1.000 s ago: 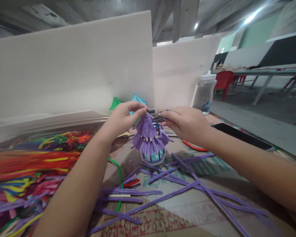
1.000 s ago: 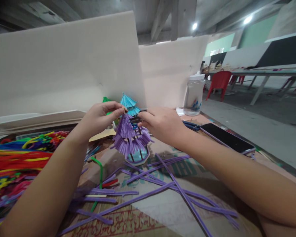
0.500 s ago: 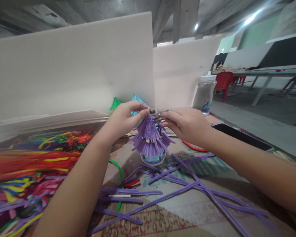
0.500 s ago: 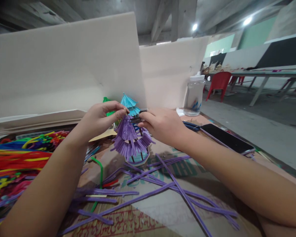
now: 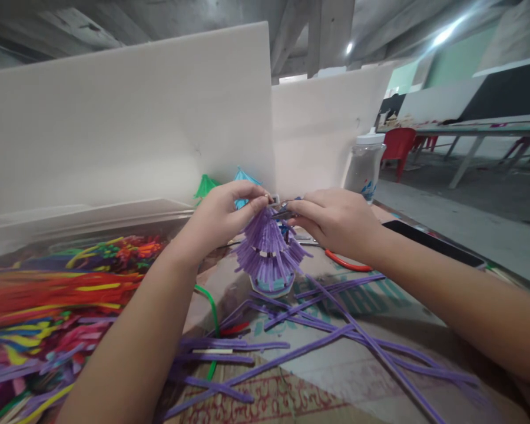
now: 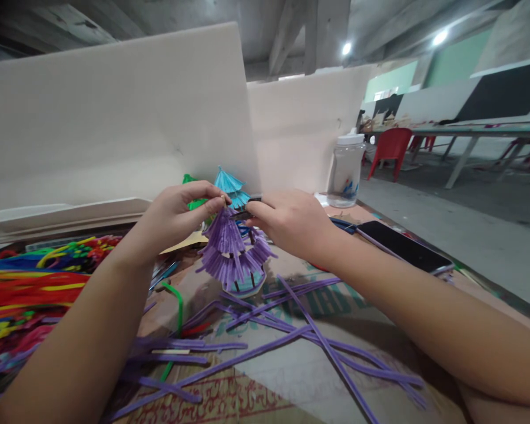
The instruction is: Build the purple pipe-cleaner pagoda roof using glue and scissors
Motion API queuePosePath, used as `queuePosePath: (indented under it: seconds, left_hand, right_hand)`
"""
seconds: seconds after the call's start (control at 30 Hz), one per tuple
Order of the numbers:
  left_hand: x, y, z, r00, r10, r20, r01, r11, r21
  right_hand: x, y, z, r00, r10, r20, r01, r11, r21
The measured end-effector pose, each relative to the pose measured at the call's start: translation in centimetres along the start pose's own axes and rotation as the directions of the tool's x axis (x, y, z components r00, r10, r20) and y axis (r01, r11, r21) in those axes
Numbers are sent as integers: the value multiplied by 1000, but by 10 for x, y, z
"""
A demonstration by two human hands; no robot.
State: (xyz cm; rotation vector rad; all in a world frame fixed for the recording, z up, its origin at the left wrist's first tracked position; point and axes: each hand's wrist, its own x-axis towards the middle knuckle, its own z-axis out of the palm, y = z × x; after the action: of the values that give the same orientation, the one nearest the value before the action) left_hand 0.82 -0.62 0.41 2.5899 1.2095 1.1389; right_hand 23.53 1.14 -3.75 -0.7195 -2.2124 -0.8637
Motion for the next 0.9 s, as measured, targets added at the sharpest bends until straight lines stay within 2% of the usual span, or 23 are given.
queuePosePath:
  seconds: [0.37, 0.7, 0.9]
  left_hand:
    - [0, -4, -1, 1000, -1, 1, 1, 1000, -13]
    - [2, -22, -1, 987, -147, -57, 149, 989, 22]
    - [4, -21, -2, 994, -100, -39, 100, 995, 23]
  right_hand:
    - [-2, -1, 1, 999, 44, -1, -44, 998, 41]
    - [-1, 1, 1, 997, 72, -6, -71, 996, 61]
    - [-3, 3, 6, 997, 71, -4, -71, 996, 54]
